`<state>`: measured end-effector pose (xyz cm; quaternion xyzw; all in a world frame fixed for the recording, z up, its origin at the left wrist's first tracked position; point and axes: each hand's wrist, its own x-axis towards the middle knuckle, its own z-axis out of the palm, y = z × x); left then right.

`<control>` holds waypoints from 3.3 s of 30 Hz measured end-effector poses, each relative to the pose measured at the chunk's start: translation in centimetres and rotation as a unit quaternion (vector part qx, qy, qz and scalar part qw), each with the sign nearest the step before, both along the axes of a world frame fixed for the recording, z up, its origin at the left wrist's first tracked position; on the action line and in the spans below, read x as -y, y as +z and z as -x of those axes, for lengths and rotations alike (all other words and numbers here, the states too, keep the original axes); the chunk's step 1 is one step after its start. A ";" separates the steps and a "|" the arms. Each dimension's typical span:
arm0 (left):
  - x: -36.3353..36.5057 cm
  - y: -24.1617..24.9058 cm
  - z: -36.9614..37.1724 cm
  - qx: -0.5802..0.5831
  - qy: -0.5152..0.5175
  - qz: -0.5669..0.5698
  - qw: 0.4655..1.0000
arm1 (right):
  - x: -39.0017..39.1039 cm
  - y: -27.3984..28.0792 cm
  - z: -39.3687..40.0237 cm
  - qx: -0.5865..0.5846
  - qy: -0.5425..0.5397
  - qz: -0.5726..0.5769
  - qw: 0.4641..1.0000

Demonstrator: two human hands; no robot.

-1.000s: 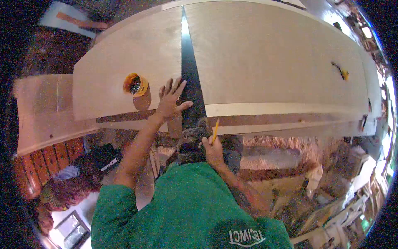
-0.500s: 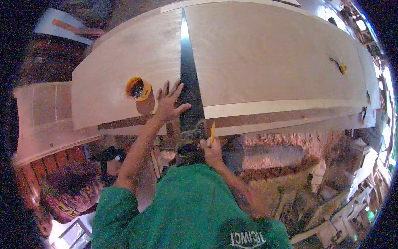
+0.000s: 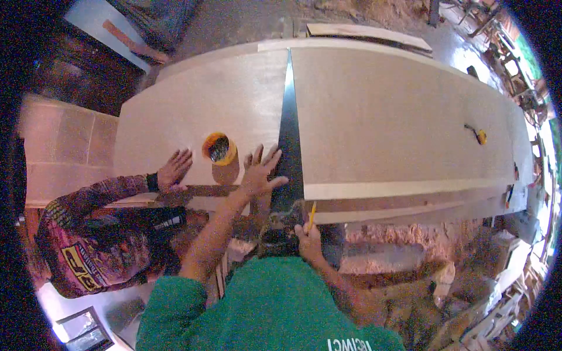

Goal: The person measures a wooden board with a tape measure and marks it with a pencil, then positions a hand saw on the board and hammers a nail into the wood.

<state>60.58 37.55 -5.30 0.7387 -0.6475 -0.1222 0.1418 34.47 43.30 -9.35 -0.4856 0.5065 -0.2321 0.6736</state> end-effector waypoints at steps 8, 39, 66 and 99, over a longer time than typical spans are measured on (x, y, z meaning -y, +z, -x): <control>-0.4 1.0 0.8 -0.010 0.008 -0.020 1.000 | 0.6 4.3 -0.5 0.063 -0.031 -0.024 0.997; -0.1 1.3 0.7 -0.010 -0.005 -0.066 0.998 | 0.5 -0.3 0.4 -0.029 0.029 0.096 0.994; 0.5 0.3 3.4 -0.010 0.056 -0.117 0.992 | 18.7 3.1 -4.9 -0.095 0.185 0.454 0.866; -3.3 -0.5 11.3 -0.045 0.568 0.018 0.822 | 24.0 9.0 -12.8 -0.175 0.464 0.309 0.812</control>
